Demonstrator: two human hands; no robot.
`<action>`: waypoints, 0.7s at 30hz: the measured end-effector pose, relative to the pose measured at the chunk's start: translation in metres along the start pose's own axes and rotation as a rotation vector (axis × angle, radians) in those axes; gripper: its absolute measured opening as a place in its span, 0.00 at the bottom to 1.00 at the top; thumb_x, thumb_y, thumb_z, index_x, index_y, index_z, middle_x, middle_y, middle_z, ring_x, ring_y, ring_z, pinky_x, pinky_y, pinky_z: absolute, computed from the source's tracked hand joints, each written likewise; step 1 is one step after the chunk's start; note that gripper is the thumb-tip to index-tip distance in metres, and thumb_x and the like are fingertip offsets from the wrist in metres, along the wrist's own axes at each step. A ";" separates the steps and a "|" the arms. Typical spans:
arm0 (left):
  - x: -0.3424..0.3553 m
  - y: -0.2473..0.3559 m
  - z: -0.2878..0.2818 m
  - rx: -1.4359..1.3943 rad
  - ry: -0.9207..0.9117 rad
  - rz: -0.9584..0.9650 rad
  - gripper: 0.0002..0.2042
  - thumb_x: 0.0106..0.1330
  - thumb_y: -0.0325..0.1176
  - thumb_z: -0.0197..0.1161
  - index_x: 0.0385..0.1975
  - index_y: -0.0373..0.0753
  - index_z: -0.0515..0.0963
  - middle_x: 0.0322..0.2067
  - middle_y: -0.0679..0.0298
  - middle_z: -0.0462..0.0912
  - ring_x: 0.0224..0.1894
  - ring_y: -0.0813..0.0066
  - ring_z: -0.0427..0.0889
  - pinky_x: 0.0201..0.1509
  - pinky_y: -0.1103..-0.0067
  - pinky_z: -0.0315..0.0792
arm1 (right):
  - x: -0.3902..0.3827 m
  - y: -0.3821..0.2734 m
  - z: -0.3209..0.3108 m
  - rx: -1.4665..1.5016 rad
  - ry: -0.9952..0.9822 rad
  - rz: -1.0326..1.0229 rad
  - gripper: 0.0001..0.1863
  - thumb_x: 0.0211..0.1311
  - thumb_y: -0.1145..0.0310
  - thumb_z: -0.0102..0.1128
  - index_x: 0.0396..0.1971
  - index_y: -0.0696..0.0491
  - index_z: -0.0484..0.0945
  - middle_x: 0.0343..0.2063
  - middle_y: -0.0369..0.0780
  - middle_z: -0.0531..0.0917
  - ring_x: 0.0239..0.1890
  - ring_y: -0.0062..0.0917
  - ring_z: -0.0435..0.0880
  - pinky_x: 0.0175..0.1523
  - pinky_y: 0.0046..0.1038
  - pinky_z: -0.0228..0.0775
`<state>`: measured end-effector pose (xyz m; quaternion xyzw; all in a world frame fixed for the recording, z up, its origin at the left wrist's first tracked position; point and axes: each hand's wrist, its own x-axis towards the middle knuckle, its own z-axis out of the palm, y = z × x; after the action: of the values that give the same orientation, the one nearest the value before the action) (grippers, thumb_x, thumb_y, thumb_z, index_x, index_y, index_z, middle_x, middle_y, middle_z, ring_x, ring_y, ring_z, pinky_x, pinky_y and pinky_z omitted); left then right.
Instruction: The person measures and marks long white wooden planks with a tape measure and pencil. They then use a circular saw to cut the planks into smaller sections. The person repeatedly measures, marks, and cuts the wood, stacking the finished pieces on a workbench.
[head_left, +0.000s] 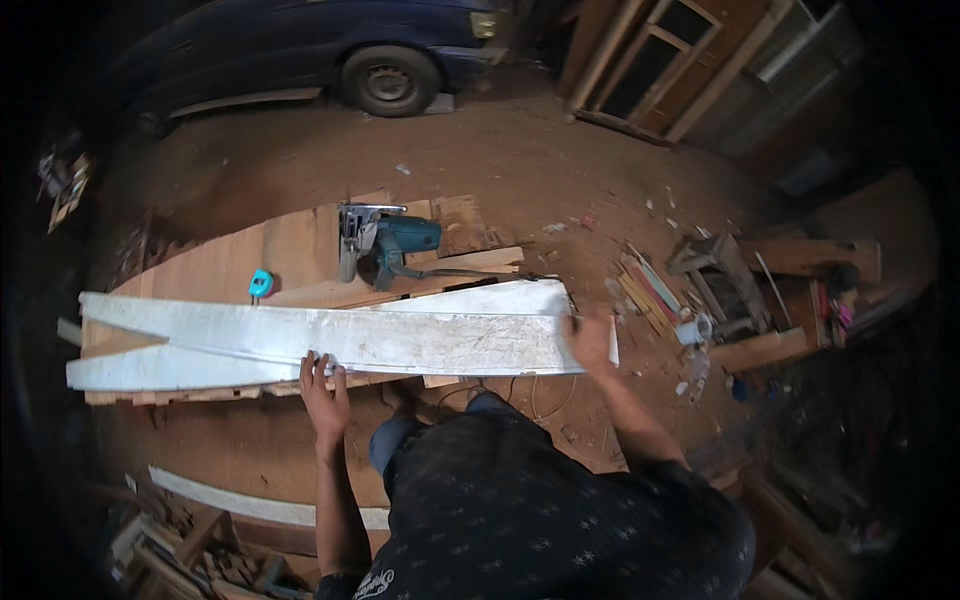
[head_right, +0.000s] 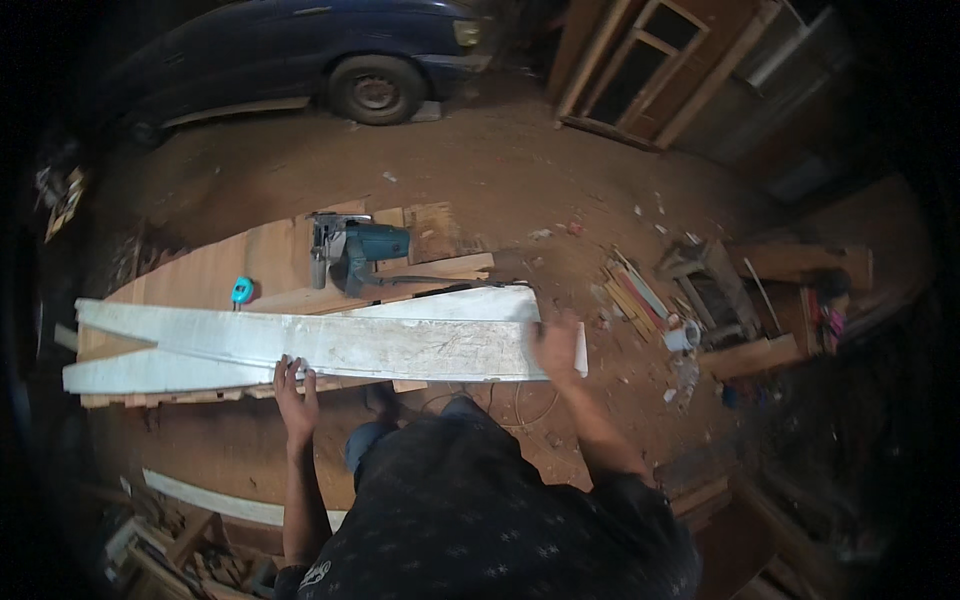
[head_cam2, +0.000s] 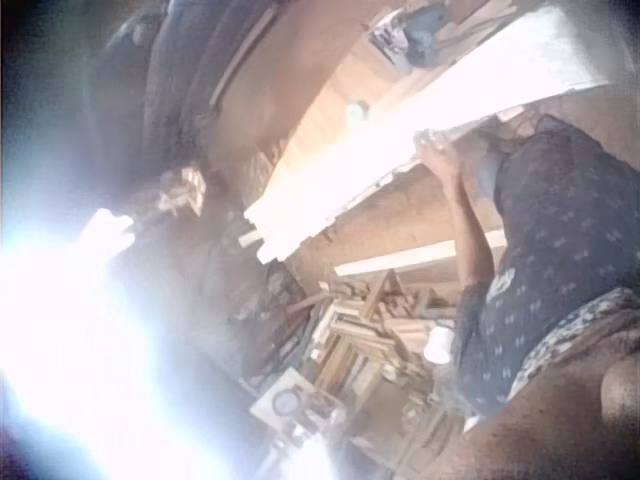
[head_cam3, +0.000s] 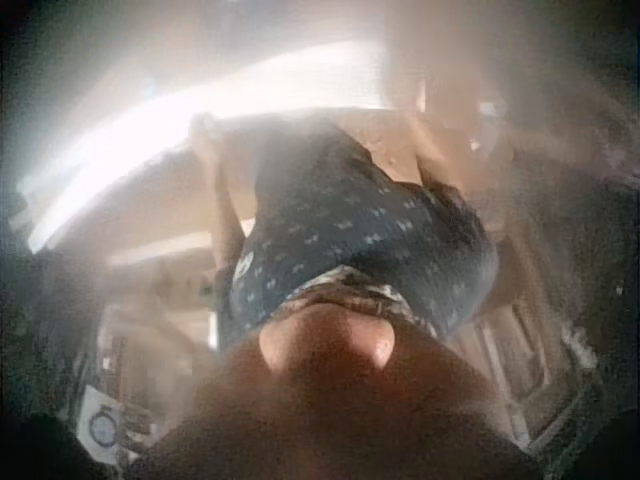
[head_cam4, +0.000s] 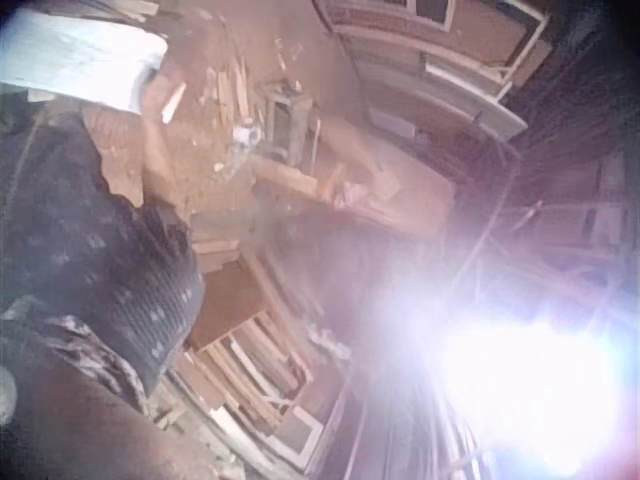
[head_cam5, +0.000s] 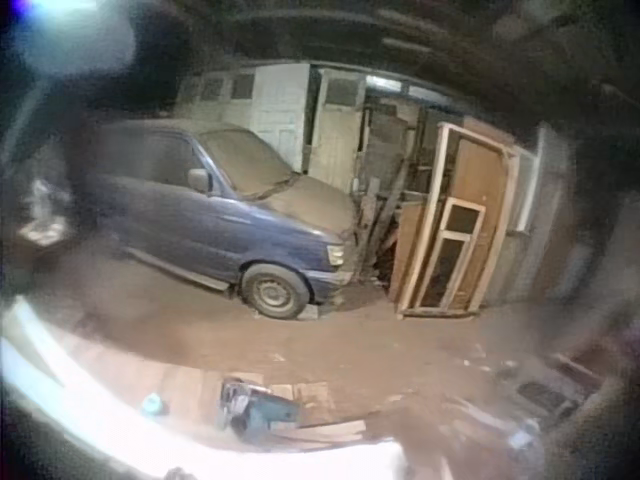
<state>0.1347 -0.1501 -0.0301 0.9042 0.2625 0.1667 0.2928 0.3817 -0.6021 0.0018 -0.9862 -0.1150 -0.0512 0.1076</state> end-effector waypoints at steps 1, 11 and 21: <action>-0.004 -0.002 0.005 -0.037 0.070 -0.095 0.20 0.71 0.39 0.64 0.56 0.32 0.78 0.64 0.42 0.70 0.69 0.44 0.67 0.73 0.57 0.59 | 0.006 0.037 0.005 0.016 0.031 -0.006 0.29 0.64 0.52 0.67 0.55 0.62 0.78 0.47 0.55 0.83 0.52 0.54 0.80 0.63 0.45 0.70; 0.013 0.037 0.083 -0.284 0.658 -1.121 0.39 0.64 0.53 0.69 0.65 0.29 0.64 0.61 0.41 0.72 0.64 0.48 0.72 0.67 0.60 0.67 | -0.016 0.070 -0.035 1.405 -0.286 0.418 0.42 0.66 0.50 0.69 0.65 0.69 0.67 0.62 0.49 0.76 0.62 0.33 0.75 0.68 0.32 0.65; -0.023 0.044 0.103 -1.285 0.452 -1.195 0.40 0.77 0.66 0.37 0.71 0.33 0.62 0.62 0.48 0.76 0.61 0.51 0.79 0.66 0.57 0.72 | -0.066 0.082 -0.017 0.839 -0.173 0.316 0.28 0.57 0.59 0.78 0.50 0.64 0.80 0.46 0.47 0.86 0.46 0.33 0.84 0.55 0.36 0.73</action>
<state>0.1794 -0.2387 -0.0859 0.2252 0.5957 0.2750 0.7202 0.3365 -0.6981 -0.0065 -0.8635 0.0174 0.0995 0.4941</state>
